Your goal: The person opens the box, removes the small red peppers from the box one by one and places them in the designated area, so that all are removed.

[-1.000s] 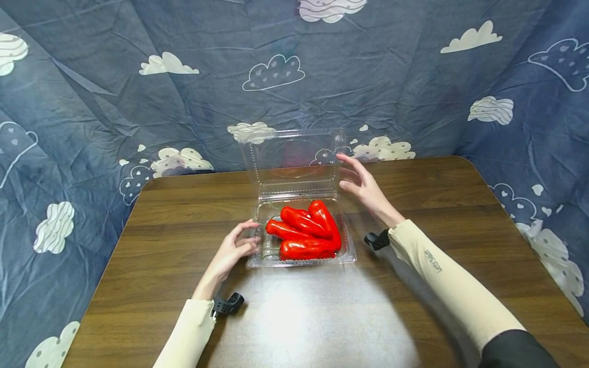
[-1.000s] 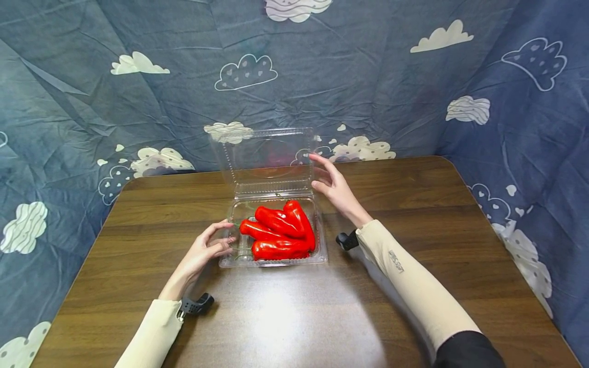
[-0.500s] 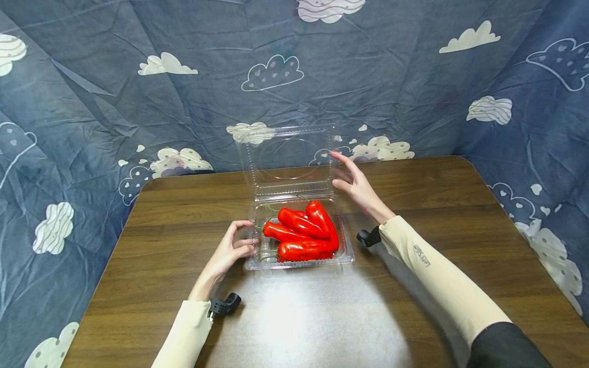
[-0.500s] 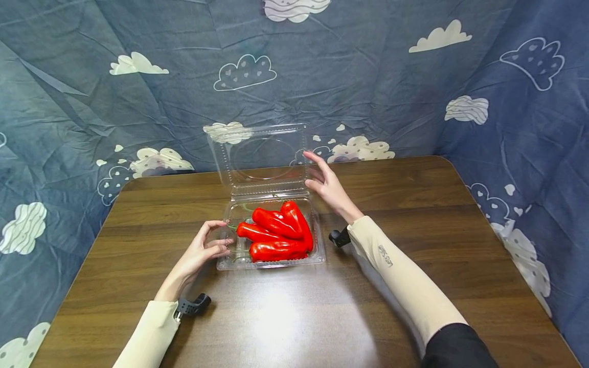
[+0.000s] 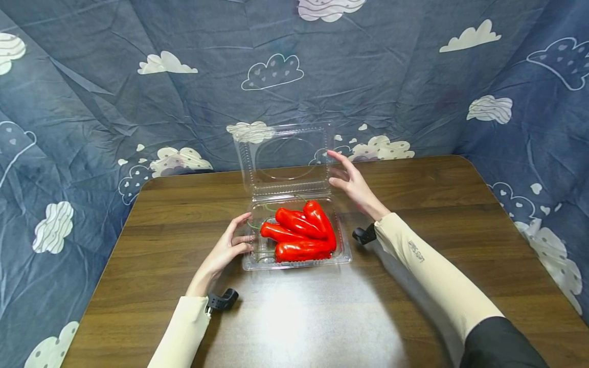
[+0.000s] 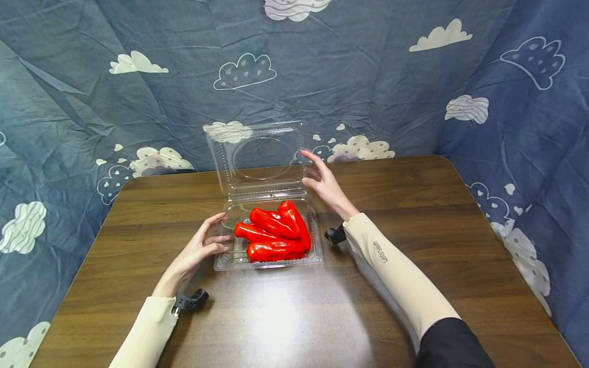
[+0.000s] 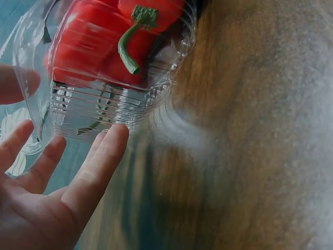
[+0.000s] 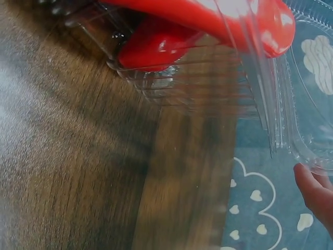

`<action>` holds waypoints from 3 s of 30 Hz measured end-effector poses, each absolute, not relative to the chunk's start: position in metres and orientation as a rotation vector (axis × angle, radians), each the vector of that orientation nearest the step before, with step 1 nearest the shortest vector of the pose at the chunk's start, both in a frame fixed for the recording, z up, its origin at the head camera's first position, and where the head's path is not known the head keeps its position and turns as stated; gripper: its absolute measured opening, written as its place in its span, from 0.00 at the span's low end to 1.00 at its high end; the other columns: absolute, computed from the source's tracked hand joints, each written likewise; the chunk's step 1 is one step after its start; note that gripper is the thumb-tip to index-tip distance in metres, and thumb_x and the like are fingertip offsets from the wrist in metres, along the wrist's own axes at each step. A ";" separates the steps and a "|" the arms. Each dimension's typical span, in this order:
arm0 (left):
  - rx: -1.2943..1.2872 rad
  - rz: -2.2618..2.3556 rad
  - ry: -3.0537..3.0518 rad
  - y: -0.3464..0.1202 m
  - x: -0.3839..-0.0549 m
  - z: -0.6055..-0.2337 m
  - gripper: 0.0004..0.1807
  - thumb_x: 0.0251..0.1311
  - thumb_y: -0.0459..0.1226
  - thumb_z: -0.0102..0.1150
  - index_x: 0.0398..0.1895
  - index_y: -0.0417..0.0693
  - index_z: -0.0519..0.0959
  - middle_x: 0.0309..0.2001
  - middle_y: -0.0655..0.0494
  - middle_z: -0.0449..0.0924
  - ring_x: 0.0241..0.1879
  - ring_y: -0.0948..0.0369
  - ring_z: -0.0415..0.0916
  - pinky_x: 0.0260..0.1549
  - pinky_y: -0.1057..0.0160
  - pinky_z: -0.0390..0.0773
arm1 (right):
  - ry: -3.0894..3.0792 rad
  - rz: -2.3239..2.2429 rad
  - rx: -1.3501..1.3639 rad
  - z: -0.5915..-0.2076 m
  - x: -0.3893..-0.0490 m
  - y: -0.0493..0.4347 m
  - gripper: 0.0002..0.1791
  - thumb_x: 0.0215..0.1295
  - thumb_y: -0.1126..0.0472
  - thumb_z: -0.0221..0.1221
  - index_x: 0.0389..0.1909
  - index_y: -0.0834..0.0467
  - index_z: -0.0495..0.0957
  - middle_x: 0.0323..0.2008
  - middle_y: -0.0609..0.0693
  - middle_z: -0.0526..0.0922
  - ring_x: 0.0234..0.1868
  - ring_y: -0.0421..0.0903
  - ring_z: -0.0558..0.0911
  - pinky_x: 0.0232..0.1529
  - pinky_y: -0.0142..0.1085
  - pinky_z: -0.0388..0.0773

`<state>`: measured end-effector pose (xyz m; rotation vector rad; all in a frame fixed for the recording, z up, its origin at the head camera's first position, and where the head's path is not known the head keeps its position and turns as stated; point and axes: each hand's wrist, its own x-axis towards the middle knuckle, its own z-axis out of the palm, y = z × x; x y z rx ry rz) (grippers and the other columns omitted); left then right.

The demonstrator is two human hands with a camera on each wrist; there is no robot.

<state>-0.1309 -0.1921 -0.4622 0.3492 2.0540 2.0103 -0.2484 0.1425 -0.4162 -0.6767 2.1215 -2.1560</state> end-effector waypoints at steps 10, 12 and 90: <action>0.310 1.961 2.061 -0.195 -0.132 -0.463 0.41 0.55 0.20 0.47 0.74 0.41 0.50 0.72 0.39 0.44 0.56 0.35 0.65 0.43 0.67 0.76 | 2.074 -2.182 -0.662 -0.420 -0.253 0.137 0.36 0.60 0.80 0.48 0.70 0.67 0.53 0.72 0.59 0.52 0.64 0.66 0.62 0.54 0.35 0.71; 0.302 1.950 2.069 -0.195 -0.132 -0.463 0.41 0.55 0.20 0.47 0.74 0.41 0.50 0.72 0.40 0.44 0.55 0.36 0.66 0.43 0.66 0.76 | 2.070 -2.185 -0.652 -0.421 -0.254 0.136 0.35 0.60 0.81 0.48 0.70 0.68 0.54 0.72 0.58 0.53 0.64 0.66 0.62 0.54 0.36 0.71; 0.281 1.988 1.994 -0.204 -0.127 -0.463 0.43 0.55 0.20 0.47 0.75 0.42 0.46 0.74 0.42 0.38 0.53 0.37 0.68 0.45 0.63 0.78 | 1.890 -2.181 -0.278 -0.441 -0.247 0.151 0.29 0.62 0.79 0.44 0.67 0.76 0.55 0.68 0.70 0.55 0.67 0.65 0.58 0.64 0.42 0.65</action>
